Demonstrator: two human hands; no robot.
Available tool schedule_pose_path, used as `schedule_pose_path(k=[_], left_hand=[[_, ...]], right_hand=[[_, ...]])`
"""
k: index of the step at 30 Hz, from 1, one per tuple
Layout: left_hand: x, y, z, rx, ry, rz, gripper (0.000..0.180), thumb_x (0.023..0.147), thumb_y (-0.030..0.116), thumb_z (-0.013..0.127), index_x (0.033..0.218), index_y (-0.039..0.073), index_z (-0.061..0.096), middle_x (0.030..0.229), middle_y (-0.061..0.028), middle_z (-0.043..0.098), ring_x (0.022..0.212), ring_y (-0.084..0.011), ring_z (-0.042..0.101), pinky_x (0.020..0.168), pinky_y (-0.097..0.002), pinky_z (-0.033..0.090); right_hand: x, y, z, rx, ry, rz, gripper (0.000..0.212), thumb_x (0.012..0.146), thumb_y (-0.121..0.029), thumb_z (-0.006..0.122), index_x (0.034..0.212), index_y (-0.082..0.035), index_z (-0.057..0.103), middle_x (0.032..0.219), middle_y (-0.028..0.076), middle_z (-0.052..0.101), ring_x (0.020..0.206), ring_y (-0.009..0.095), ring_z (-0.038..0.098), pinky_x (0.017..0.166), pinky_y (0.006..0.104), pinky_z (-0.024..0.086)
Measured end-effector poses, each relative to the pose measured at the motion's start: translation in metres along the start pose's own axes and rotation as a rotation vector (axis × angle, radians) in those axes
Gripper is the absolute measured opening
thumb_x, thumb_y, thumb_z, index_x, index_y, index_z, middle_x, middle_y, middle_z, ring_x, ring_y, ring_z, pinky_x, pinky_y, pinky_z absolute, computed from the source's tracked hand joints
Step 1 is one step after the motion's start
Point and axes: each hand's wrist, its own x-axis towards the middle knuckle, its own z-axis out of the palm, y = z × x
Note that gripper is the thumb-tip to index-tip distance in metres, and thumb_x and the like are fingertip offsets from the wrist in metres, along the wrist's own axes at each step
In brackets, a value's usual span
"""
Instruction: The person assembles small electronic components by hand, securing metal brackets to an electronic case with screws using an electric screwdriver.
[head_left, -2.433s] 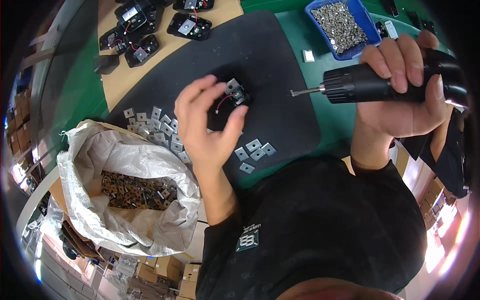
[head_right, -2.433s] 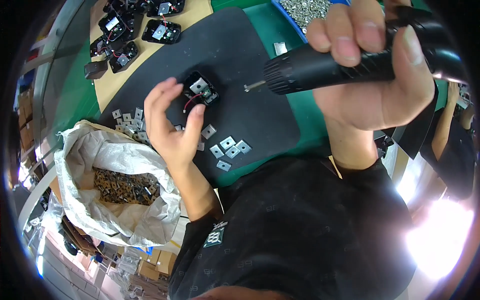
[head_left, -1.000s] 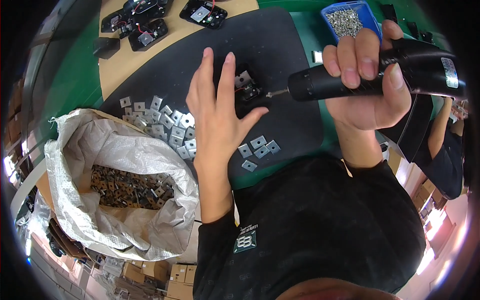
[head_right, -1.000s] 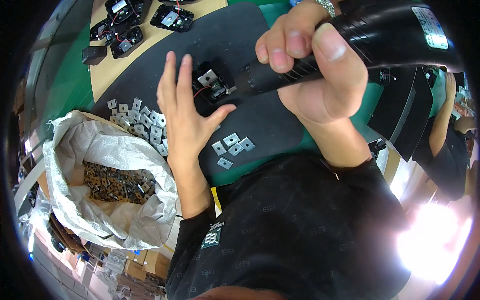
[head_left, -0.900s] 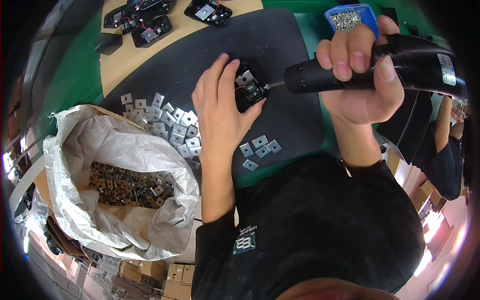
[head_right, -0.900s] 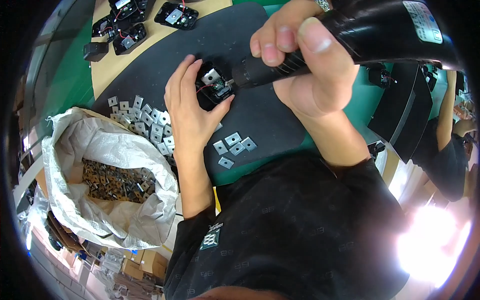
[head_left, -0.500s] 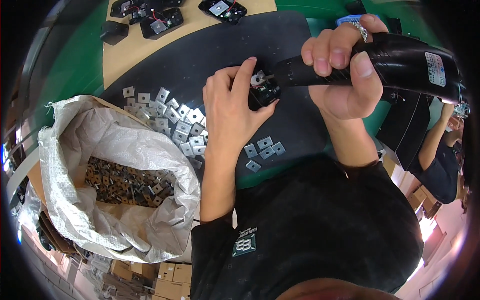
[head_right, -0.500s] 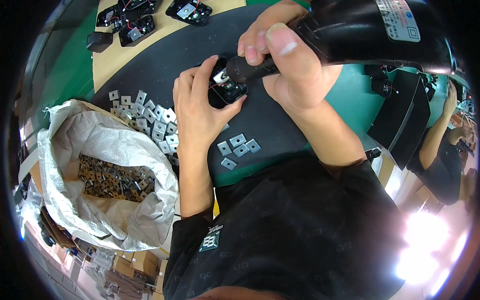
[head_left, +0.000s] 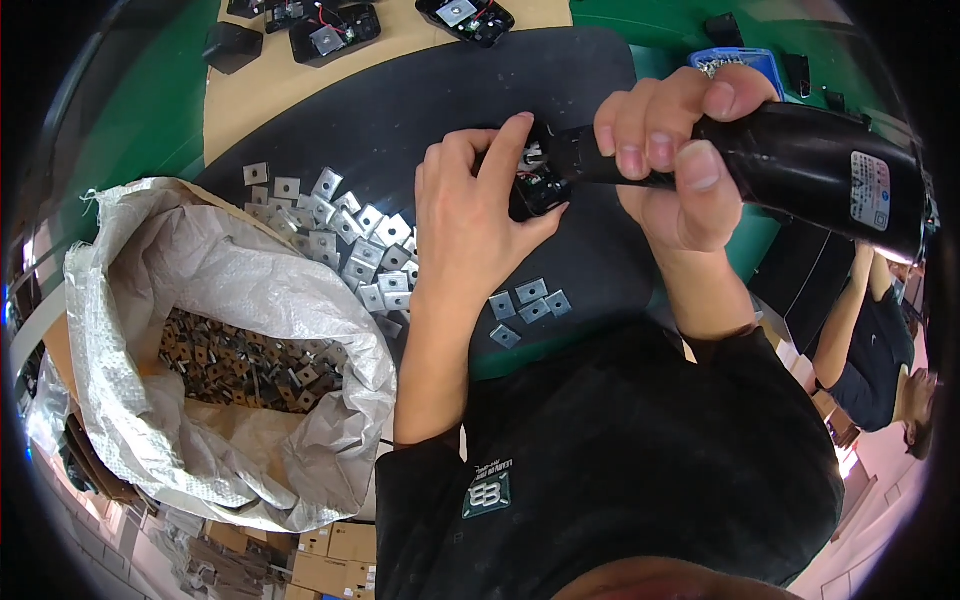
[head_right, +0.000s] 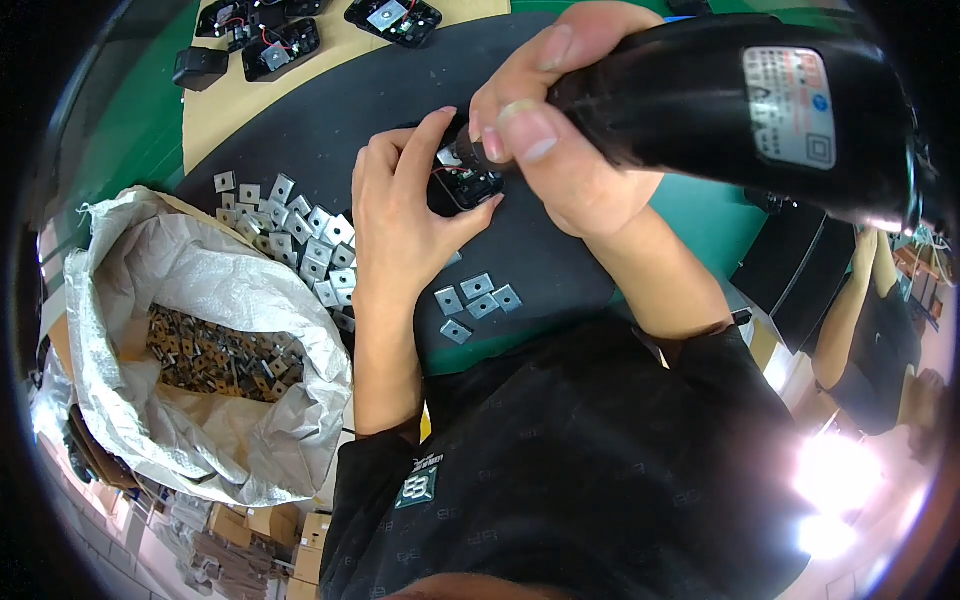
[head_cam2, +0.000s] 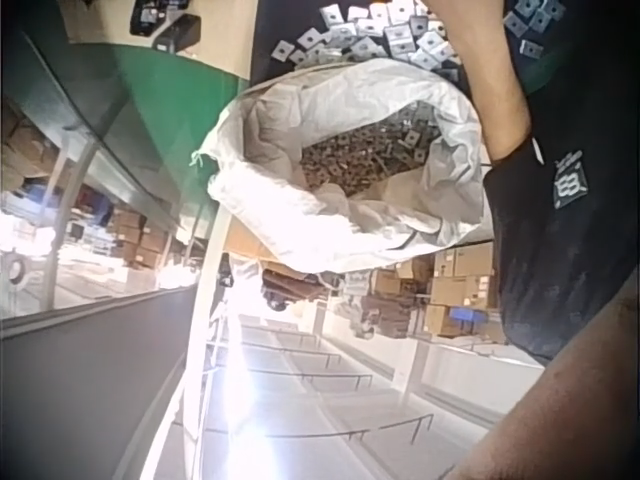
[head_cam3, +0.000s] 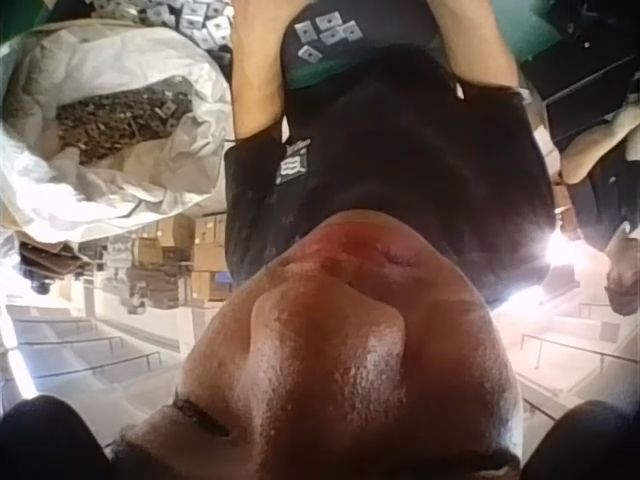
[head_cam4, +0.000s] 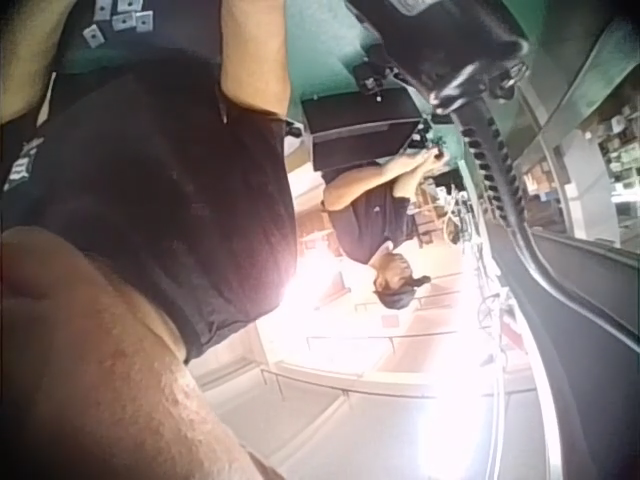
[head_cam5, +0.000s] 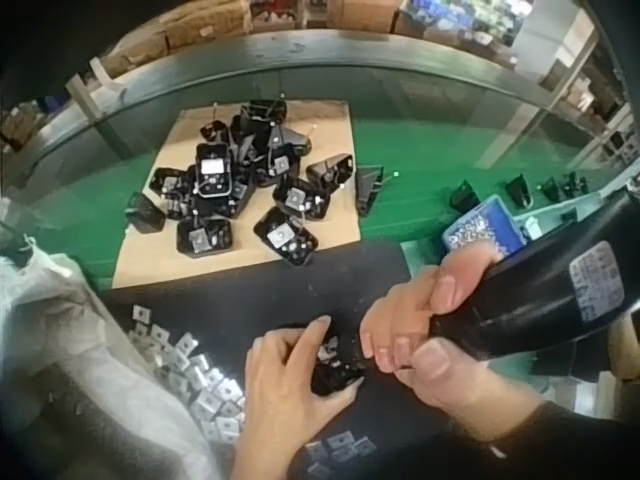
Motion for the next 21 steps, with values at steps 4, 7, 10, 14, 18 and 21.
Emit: schedule_pose_path(k=[4, 7, 10, 14, 18, 21], left_hand=[[0.001, 0.001, 0.000, -0.003, -0.004, 0.003, 0.073, 0.053, 0.018, 0.085, 0.122, 0.010, 0.062, 0.094, -0.0091, 0.056, 0.087, -0.0275, 0.056, 0.079, -0.0389, 0.046], [0.000, 0.001, 0.003, -0.038, -0.009, -0.006, 0.074, 0.054, 0.017, 0.086, 0.123, 0.011, 0.062, 0.099, -0.0079, 0.056, 0.089, -0.0275, 0.054, 0.080, -0.0403, 0.044], [0.002, 0.004, 0.003, -0.048, -0.037, -0.044, 0.073, 0.054, 0.016, 0.086, 0.123, 0.011, 0.062, 0.099, -0.0083, 0.056, 0.091, -0.0284, 0.055, 0.081, -0.0406, 0.045], [0.002, 0.006, -0.006, -0.001, -0.037, -0.030, 0.073, 0.056, 0.016, 0.085, 0.124, 0.009, 0.059, 0.103, -0.0110, 0.057, 0.093, -0.0309, 0.055, 0.083, -0.0417, 0.045], [0.029, 0.002, -0.012, 0.044, 0.115, -0.237, 0.073, 0.065, 0.016, 0.083, 0.129, 0.001, 0.051, 0.112, -0.0183, 0.057, 0.095, -0.0337, 0.060, 0.083, -0.0414, 0.050], [0.053, -0.008, -0.021, 0.107, 0.105, -0.263, 0.075, 0.068, 0.020, 0.084, 0.132, 0.000, 0.049, 0.110, -0.0180, 0.059, 0.093, -0.0325, 0.062, 0.080, -0.0389, 0.052]], right_hand=[[0.002, 0.002, 0.010, -0.061, -0.036, -0.032, 0.044, 0.088, -0.022, 0.070, 0.123, -0.016, 0.043, 0.079, 0.000, 0.052, 0.065, 0.014, 0.052, 0.068, 0.0338, 0.044], [0.000, 0.003, 0.009, -0.074, -0.031, -0.051, 0.051, 0.088, -0.023, 0.071, 0.129, -0.016, 0.042, 0.079, 0.000, 0.052, 0.065, 0.014, 0.052, 0.067, 0.0338, 0.045], [-0.001, -0.001, 0.005, -0.090, 0.008, -0.063, 0.056, 0.089, -0.026, 0.069, 0.136, -0.016, 0.040, 0.078, 0.000, 0.052, 0.065, 0.014, 0.052, 0.066, 0.0340, 0.045], [0.004, -0.028, -0.007, 0.159, 0.129, -0.196, 0.056, 0.090, -0.019, 0.062, 0.137, -0.006, 0.035, 0.083, 0.006, 0.055, 0.065, 0.019, 0.055, 0.066, 0.0388, 0.049], [0.003, -0.063, -0.048, 0.056, 0.192, -0.282, 0.052, 0.091, -0.024, 0.055, 0.138, -0.010, 0.037, 0.082, 0.005, 0.054, 0.068, 0.019, 0.051, 0.070, 0.0402, 0.045], [-0.008, -0.070, -0.064, -0.009, 0.305, -0.268, 0.050, 0.089, -0.022, 0.054, 0.135, -0.010, 0.040, 0.080, 0.005, 0.053, 0.067, 0.019, 0.051, 0.068, 0.0396, 0.045]])
